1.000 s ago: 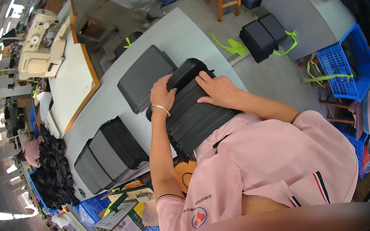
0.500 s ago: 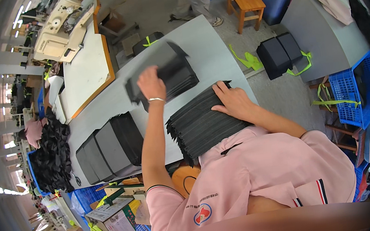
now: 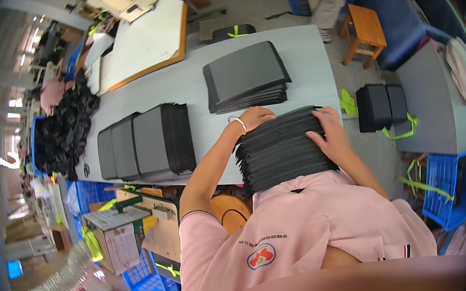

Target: Organizes and counts a stack of black fabric panels on a workshop table.

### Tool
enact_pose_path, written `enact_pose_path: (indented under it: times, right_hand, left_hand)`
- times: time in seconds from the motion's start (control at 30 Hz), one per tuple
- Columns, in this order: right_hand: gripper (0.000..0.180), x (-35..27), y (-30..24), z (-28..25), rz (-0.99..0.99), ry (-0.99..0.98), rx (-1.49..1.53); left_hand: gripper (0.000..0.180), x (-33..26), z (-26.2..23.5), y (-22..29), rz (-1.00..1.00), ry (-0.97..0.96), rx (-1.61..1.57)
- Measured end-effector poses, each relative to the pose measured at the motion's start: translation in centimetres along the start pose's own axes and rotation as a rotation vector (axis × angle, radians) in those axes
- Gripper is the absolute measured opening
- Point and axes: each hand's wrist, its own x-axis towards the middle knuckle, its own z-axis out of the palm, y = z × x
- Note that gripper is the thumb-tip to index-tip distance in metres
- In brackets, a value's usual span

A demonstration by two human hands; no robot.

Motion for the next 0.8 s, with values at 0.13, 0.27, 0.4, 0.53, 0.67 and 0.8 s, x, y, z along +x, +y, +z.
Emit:
enact_pose_path:
  times: [0.13,0.27,0.4,0.53,0.67,0.8]
  right_hand:
    - [0.022,-5.4,9.2,0.2,0.293,0.109,0.135]
    - [0.026,-10.9,15.6,0.6,0.447,-0.487,0.209]
    - [0.037,-8.3,7.2,1.7,0.69,-0.86,0.331]
    - [0.042,-3.0,1.7,3.8,0.667,-1.198,0.307]
    - [0.037,-2.6,-0.2,10.6,0.72,-0.977,1.559]
    - [0.032,2.1,-3.6,19.1,0.76,-0.908,1.561]
  left_hand:
    - [0.042,-3.1,0.7,0.1,-0.004,-0.074,-0.124]
    - [0.047,-6.2,0.8,0.6,-0.059,-0.007,-0.255]
    - [0.052,-10.0,0.8,0.5,-0.114,0.027,-0.377]
    - [0.055,-15.4,0.7,1.2,-0.081,0.207,-0.371]
    - [0.054,-23.1,1.4,2.0,-0.052,0.715,-0.083]
    - [0.053,-25.5,2.9,3.8,-0.361,1.014,0.108]
